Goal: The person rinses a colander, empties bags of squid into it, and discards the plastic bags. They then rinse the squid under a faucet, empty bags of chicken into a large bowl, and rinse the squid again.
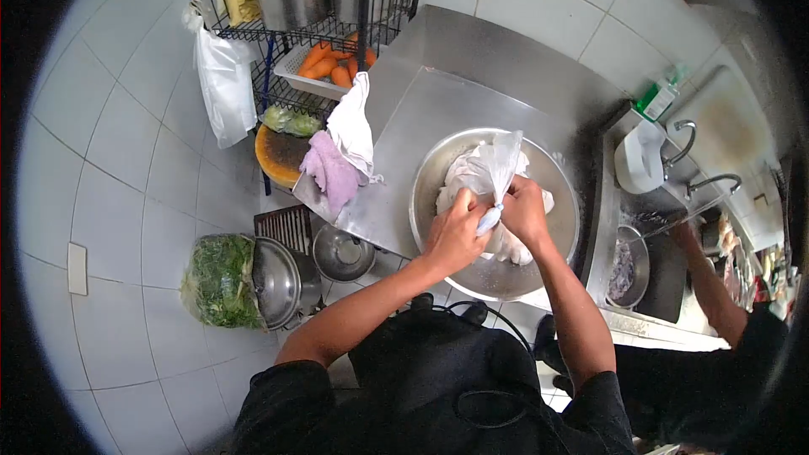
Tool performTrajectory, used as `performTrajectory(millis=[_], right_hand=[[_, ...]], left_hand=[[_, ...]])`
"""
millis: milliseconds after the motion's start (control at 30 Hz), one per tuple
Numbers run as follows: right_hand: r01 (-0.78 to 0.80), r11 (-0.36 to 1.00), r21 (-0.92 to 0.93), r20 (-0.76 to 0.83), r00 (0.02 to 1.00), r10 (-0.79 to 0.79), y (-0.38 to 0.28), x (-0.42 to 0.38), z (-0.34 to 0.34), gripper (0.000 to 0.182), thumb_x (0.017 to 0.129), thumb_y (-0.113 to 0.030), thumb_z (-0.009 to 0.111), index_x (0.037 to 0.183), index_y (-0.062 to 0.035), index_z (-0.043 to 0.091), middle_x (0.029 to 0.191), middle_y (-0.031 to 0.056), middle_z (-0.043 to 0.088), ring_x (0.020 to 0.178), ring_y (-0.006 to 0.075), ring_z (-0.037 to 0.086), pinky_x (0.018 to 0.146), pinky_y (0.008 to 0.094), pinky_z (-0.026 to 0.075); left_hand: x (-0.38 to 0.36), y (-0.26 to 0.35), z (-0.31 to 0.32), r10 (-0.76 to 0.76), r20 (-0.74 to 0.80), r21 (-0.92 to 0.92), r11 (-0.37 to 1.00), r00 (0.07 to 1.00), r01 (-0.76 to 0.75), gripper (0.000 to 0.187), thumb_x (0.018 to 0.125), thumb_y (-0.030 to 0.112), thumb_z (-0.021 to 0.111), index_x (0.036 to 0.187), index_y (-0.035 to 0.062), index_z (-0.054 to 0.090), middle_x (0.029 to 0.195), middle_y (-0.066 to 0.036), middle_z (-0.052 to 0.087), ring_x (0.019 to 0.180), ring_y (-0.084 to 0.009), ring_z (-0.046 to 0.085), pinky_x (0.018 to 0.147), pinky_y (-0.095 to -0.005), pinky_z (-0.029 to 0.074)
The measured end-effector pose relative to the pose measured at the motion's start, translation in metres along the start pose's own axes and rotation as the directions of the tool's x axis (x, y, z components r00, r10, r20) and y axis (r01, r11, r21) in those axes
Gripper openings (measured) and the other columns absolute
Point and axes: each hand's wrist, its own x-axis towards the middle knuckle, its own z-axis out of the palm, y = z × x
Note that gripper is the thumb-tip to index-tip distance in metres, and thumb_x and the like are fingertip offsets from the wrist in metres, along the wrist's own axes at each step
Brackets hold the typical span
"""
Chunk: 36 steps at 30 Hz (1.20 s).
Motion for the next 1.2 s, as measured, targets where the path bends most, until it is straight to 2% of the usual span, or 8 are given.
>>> performTrajectory(millis=[167, 433, 533, 867, 900, 1033, 1133, 1200], right_hand=[[0.252, 0.885, -0.39, -0.054, 0.954, -0.296, -0.006, 0.01, 0.007, 0.012, 0.074, -0.007, 0.061, 0.085, -0.0033, 0.064, 0.07, 0.0202, 0.062, 0.068, 0.0422, 0.062, 0.062, 0.047, 0.049], [0.278, 0.896, -0.346, -0.126, 0.933, -0.338, 0.035, 0.038, 0.003, 0.018, 0.07, -0.018, 0.07, 0.078, -0.0017, 0.066, 0.072, 0.0196, 0.066, 0.069, 0.0398, 0.065, 0.063, 0.0439, 0.051], [0.213, 0.907, -0.363, -0.149, 0.948, -0.282, 0.046, 0.053, 0.006, 0.017, 0.071, -0.018, 0.069, 0.076, -0.0012, 0.066, 0.072, 0.019, 0.065, 0.068, 0.0392, 0.064, 0.064, 0.0433, 0.051], [-0.013, 1.0, -0.012, -0.44, 0.898, 0.006, 0.129, 0.082, 0.031, 0.021, 0.074, -0.018, 0.068, 0.087, -0.0017, 0.071, 0.088, 0.0206, 0.07, 0.082, 0.0355, 0.068, 0.074, 0.0438, 0.051], [-0.139, 0.978, -0.159, -0.387, 0.919, 0.067, 0.128, 0.086, 0.031, 0.021, 0.079, -0.015, 0.065, 0.092, -0.0005, 0.071, 0.092, 0.0155, 0.072, 0.086, 0.028, 0.069, 0.074, 0.0407, 0.053], [-0.342, 0.789, 0.511, 0.144, 0.939, 0.313, 0.083, 0.062, -0.006, 0.029, 0.088, -0.019, 0.064, 0.11, -0.0006, 0.067, 0.09, 0.0077, 0.069, 0.08, 0.0191, 0.066, 0.07, 0.0353, 0.053], [-0.437, 0.802, 0.406, 0.217, 0.899, 0.38, 0.05, 0.013, -0.015, 0.053, 0.089, -0.031, 0.067, 0.127, 0.0038, 0.057, 0.108, 0.0158, 0.065, 0.093, 0.0202, 0.063, 0.077, 0.0319, 0.051], [-0.475, 0.736, 0.483, 0.235, 0.88, 0.414, 0.034, -0.03, -0.012, 0.088, 0.083, -0.046, 0.071, 0.143, 0.0061, 0.035, 0.117, 0.0197, 0.062, 0.103, 0.0254, 0.06, 0.081, 0.0356, 0.05]], left_hand=[[0.015, 0.0, -0.004, -0.027, 0.022, 0.033, 0.999, 0.999, 0.026, 0.019, 0.076, 0.016, 0.072, 0.088, 0.0025, 0.066, 0.099, -0.013, 0.051, 0.082, -0.0336, 0.061, 0.07, -0.0447, 0.05], [0.005, -0.035, -0.023, 0.331, 0.141, -0.069, 0.943, 0.933, -0.324, 0.019, 0.069, 0.006, 0.067, 0.087, 0.0026, 0.066, 0.105, -0.008, 0.058, 0.091, -0.0301, 0.063, 0.078, -0.0408, 0.052], [-0.001, -0.036, -0.03, 0.226, 0.396, -0.071, 0.974, 0.89, -0.216, 0.017, 0.073, 0.005, 0.065, 0.089, 0.0028, 0.063, 0.094, -0.01, 0.06, 0.086, -0.0349, 0.063, 0.072, -0.0424, 0.051], [-0.016, -0.019, -0.015, -0.008, 0.31, 0.237, 0.969, 0.951, -0.069, 0.035, 0.076, 0.022, 0.077, 0.102, 0.0068, 0.061, 0.089, -0.014, 0.062, 0.081, -0.0351, 0.065, 0.068, -0.0451, 0.052], [-0.017, -0.024, -0.008, 0.019, 0.314, 0.23, 0.968, 0.949, -0.096, 0.035, 0.076, 0.021, 0.078, 0.103, 0.0061, 0.061, 0.09, -0.014, 0.063, 0.081, -0.0344, 0.066, 0.067, -0.0443, 0.052], [0.008, -0.06, 0.014, -0.002, 0.2, -0.115, 0.993, 0.98, 0.025, 0.035, 0.071, 0.009, 0.077, 0.102, 0.0014, 0.061, 0.088, -0.011, 0.064, 0.078, -0.0257, 0.067, 0.066, -0.0385, 0.053], [0.061, -0.032, -0.017, -0.364, 0.433, -0.442, 0.711, 0.825, 0.546, 0.027, 0.07, 0.0, 0.069, 0.096, -0.0029, 0.061, 0.087, -0.009, 0.063, 0.079, -0.0199, 0.065, 0.069, -0.0347, 0.053], [0.081, -0.043, -0.01, -0.384, 0.423, -0.609, 0.55, 0.821, 0.571, 0.023, 0.071, -0.003, 0.064, 0.094, -0.0032, 0.061, 0.088, -0.009, 0.063, 0.078, -0.0193, 0.064, 0.068, -0.0343, 0.054]])
